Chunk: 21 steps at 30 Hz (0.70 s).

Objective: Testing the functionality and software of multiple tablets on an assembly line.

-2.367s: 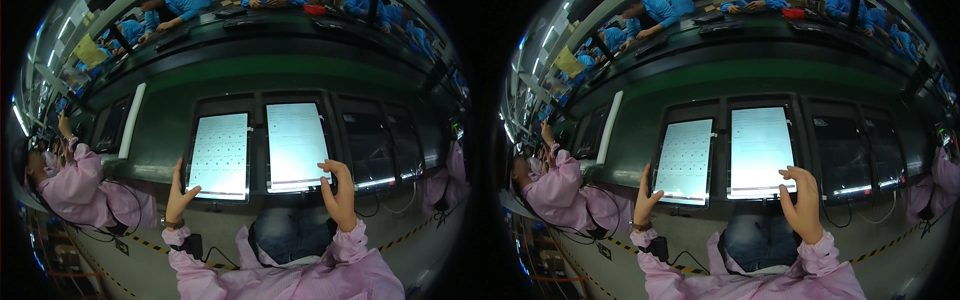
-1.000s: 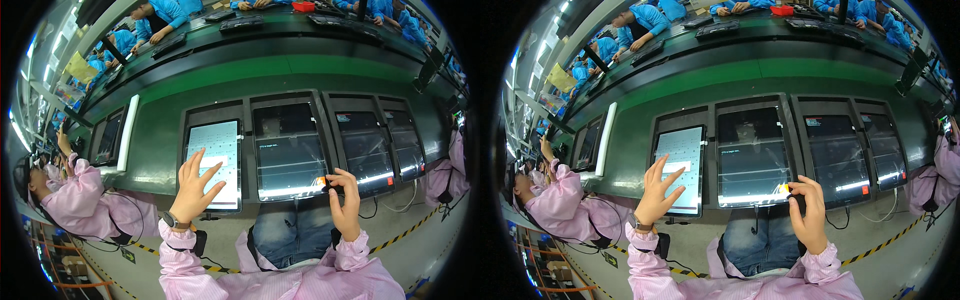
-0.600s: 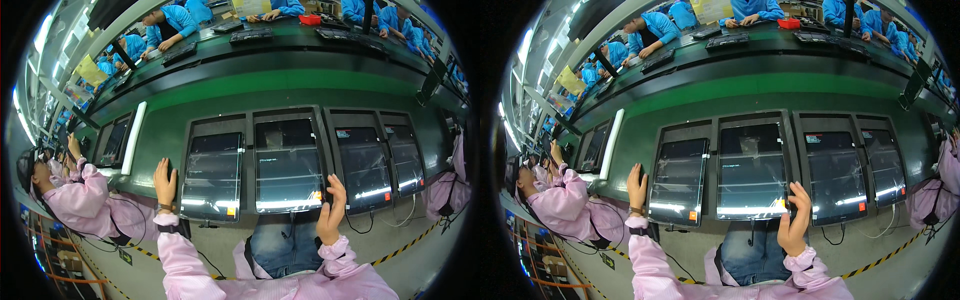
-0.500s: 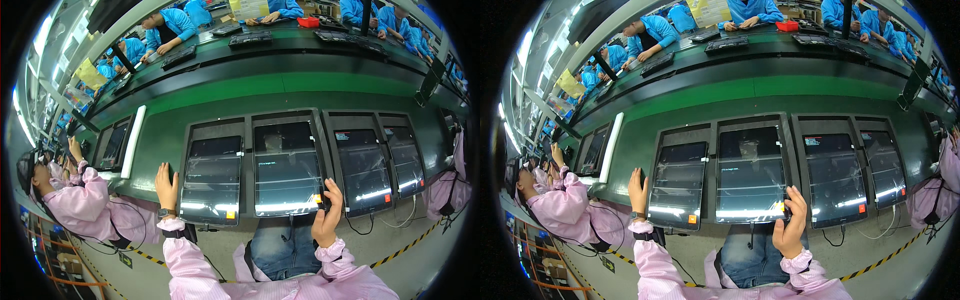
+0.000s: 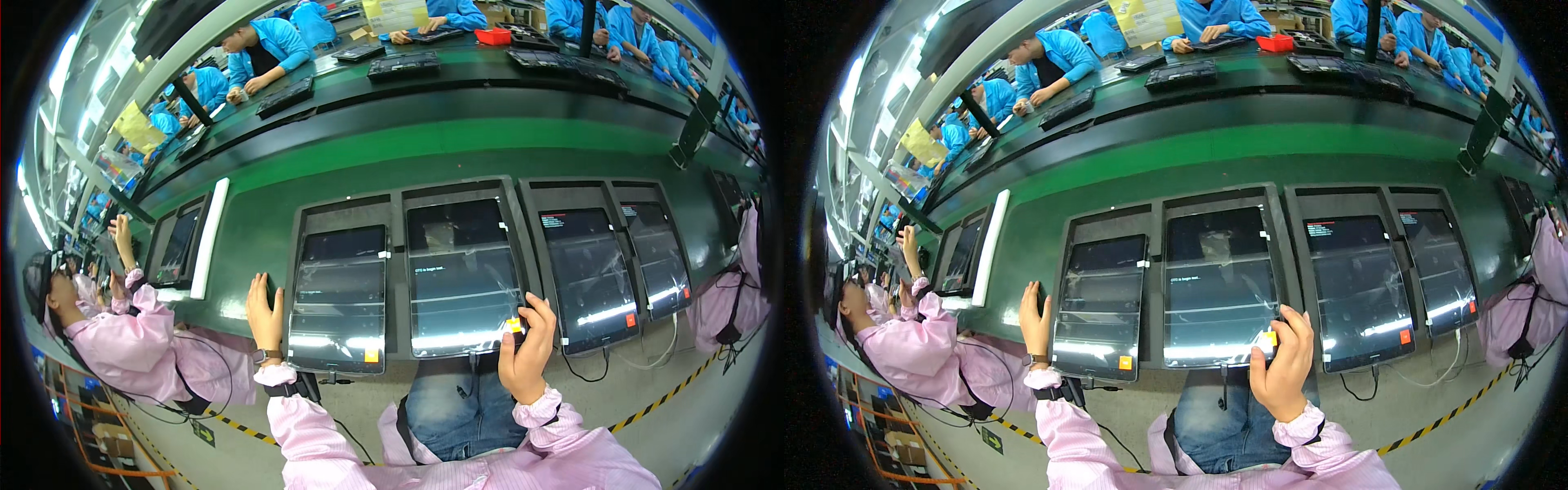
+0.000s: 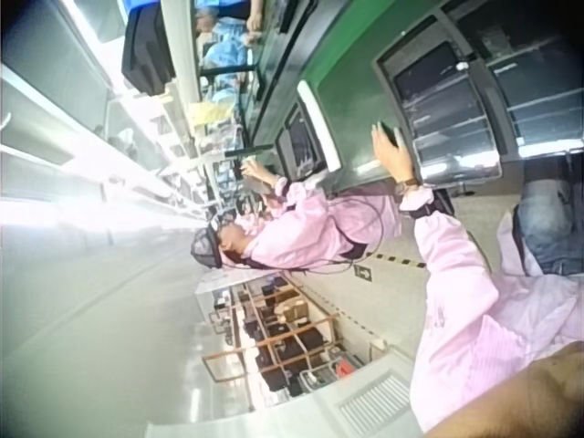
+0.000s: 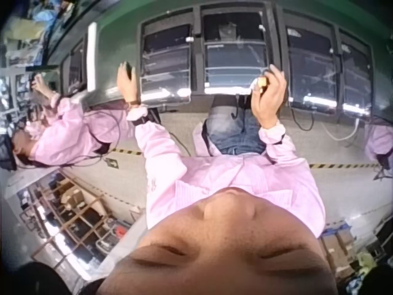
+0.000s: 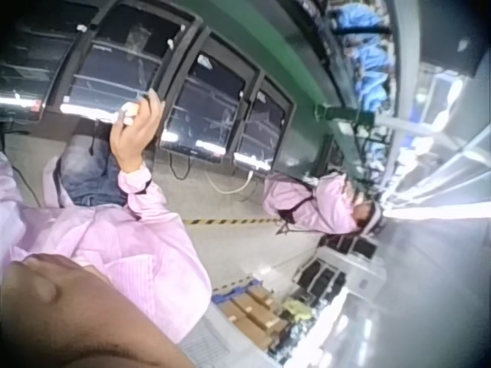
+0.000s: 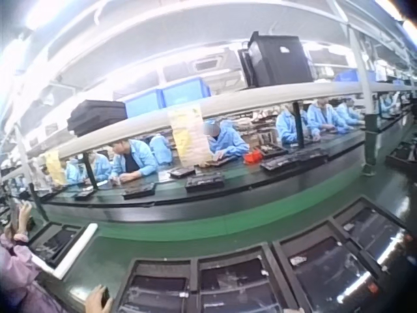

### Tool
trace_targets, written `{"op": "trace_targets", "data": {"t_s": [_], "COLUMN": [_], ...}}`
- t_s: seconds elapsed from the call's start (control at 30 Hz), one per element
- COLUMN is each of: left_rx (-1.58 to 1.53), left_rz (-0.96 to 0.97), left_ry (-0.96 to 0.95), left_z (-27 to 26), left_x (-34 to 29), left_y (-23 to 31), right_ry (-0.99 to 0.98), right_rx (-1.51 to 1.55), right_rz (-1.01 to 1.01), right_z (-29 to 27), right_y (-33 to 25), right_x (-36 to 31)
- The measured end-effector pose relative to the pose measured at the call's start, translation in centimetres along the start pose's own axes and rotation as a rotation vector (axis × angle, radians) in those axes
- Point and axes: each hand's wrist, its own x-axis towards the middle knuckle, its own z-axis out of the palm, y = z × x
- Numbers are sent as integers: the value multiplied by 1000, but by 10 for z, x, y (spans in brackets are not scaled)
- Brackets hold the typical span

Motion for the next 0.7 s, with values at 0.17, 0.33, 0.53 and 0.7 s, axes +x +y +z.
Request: {"op": "trace_targets", "data": {"t_s": [0.17,0.33,0.53,0.7], "left_rx": [-17,-21,-2,-35], "left_rz": [-8,-12,13,-25], "left_ry": [4,-2,32,24], "left_z": [-3,-5,-1,-3], "left_x": [0,0,-2,-2], "left_y": [-5,0,-4,-2], "right_ry": [-83,-128,-99,0], "right_rx": [-47,82,22,101], "right_rz": [50,168,90,95], "right_z": [-12,-22,-13,-10], "right_y": [-10,3,4,3], "right_x": [12,16,18,13]}}
